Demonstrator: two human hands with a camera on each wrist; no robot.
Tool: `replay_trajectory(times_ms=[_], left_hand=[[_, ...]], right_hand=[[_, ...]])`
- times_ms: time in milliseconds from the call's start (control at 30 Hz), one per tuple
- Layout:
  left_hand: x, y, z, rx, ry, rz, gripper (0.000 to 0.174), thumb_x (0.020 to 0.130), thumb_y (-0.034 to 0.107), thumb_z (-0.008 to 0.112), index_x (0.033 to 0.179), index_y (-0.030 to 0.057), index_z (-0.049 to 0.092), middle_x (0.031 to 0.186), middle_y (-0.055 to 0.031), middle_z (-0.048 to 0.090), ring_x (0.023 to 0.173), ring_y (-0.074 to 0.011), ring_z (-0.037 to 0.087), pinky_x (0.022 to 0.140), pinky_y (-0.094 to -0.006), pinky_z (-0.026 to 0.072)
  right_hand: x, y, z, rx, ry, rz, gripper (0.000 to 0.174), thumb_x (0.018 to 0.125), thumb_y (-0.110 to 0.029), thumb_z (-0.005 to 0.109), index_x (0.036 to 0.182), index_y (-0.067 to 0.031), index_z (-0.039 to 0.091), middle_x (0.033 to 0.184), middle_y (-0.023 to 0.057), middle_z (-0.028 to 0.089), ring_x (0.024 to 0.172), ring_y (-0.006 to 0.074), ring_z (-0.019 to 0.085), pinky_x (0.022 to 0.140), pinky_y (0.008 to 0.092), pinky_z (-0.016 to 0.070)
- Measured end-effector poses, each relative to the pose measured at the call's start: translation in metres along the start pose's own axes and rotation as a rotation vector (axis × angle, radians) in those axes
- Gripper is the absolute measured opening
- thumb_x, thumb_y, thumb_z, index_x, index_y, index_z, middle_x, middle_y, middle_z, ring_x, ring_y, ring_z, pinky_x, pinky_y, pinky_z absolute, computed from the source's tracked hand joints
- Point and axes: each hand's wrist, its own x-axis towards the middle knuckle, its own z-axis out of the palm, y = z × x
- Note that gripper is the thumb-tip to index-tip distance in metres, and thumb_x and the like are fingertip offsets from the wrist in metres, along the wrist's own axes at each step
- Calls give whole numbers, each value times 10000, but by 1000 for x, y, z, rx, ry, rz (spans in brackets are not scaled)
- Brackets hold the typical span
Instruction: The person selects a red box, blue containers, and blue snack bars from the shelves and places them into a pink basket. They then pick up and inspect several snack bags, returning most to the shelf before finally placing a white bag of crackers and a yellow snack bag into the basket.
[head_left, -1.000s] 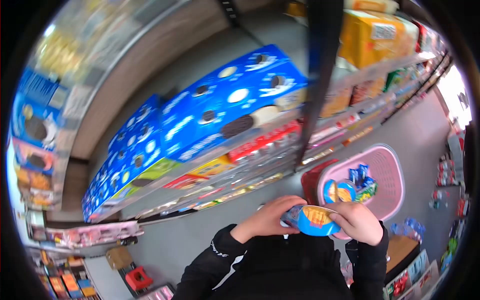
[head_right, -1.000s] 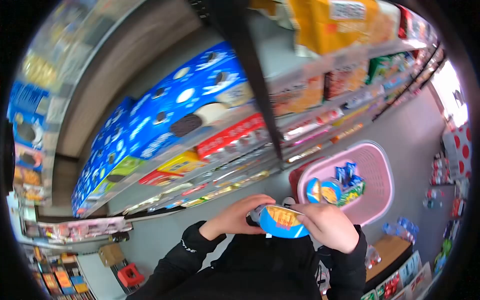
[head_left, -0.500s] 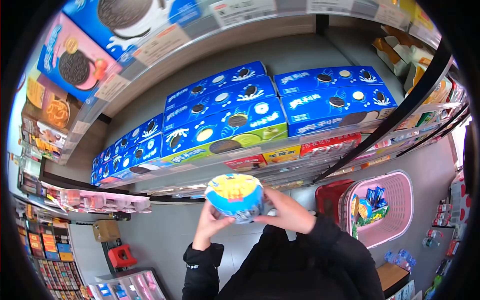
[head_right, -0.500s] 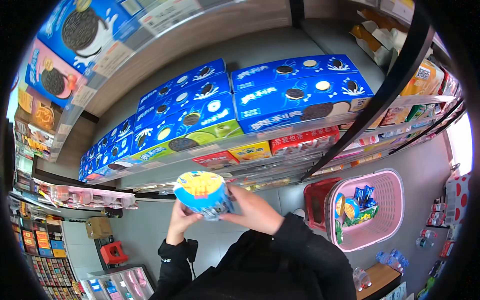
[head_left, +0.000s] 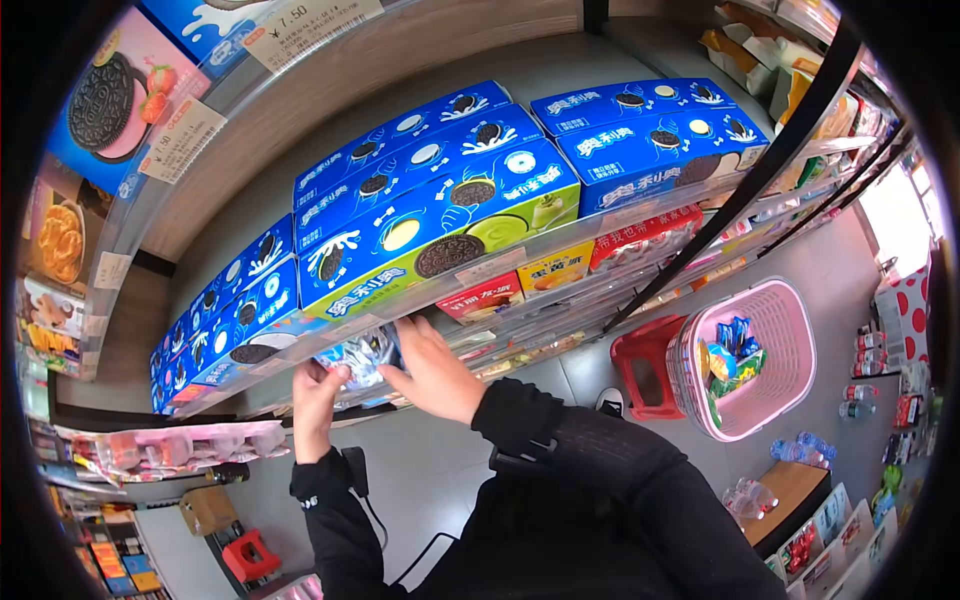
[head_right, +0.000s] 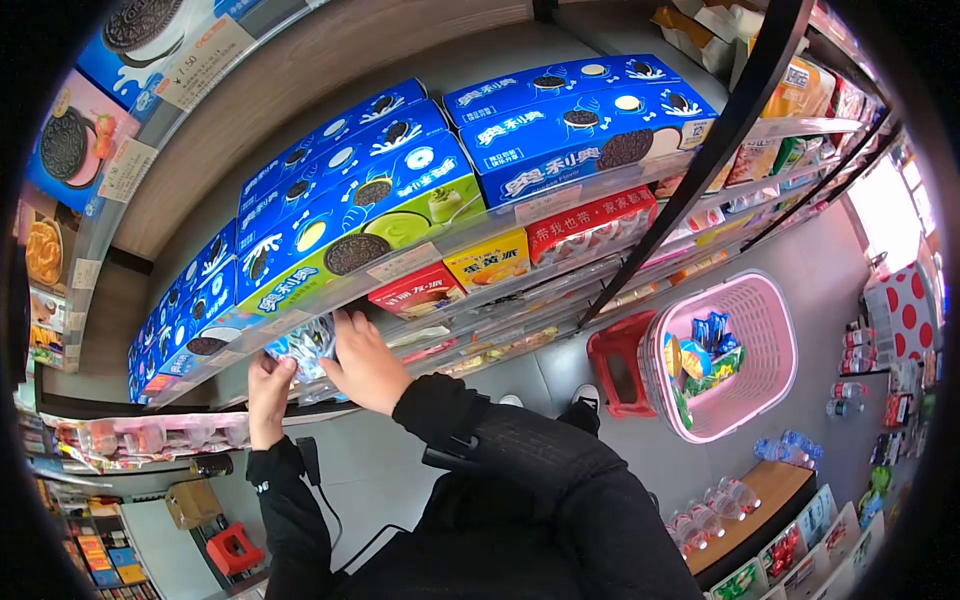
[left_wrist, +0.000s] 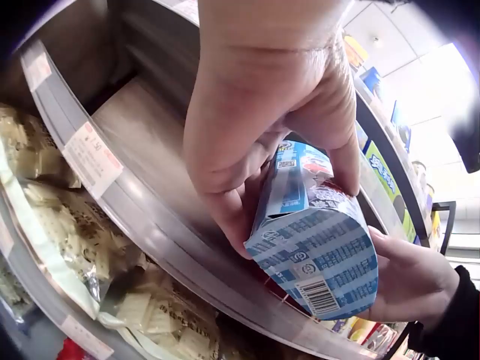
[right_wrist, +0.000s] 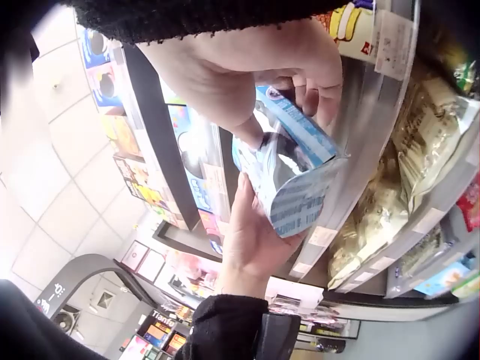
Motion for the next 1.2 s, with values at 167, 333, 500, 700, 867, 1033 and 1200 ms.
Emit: replay_trajectory(times_ms=[167,333,500,700,867,1033,1200], left_hand=[[40,-17,-12,109,32,-20,426,668,17,633,1044,-25,436,997,-83,506,876,-181,505,734,-281,428],[77,-76,-54,129,97,50,274,722,30,572,980,-3,486,970,-92,526,880,-185,513,773,-316,422],[75,-46,-41,1901,-53,144,201,803,209,461,944,68,482,875,-83,514,793,-186,519,636,-358,424],[106,-101,-111,1723,66,789,179,794,214,460,909,81,496,805,-68,515,681,-164,504,530,-352,403],[110,-100,-124,1753,-93,587,179,787,194,479,909,66,503,828,-78,524,683,-173,502,530,-341,408],[113,-101,-128,1718,-291,417,180,779,175,497,910,51,510,851,-88,532,685,-181,499,531,-331,413],[55,-34,-8,760,-69,50,351,757,97,561,1075,0,450,1090,-130,482,977,-166,461,781,-290,398]], right_hand=[[22,23,25,-99,85,20,431,678,-98,524,1066,36,391,1047,254,411,999,394,368,844,429,304],[45,54,47,-98,148,52,230,698,-92,482,910,-22,538,993,165,511,951,338,445,817,414,337],[62,58,42,69,14,272,317,780,-224,460,1044,-49,481,1113,143,460,1028,295,414,846,363,336],[75,56,37,-48,-178,395,438,802,-326,430,1143,-52,400,1207,125,382,1106,258,354,900,353,291],[73,75,52,71,-85,354,429,802,-316,433,1137,-50,406,1196,125,392,1097,256,363,897,346,299],[56,58,47,108,-48,370,320,787,-196,424,1045,-14,472,1080,169,483,1004,305,446,836,346,361],[0,38,25,90,-70,-38,513,652,38,420,1134,112,259,1088,304,340,1030,409,343,878,391,309]])
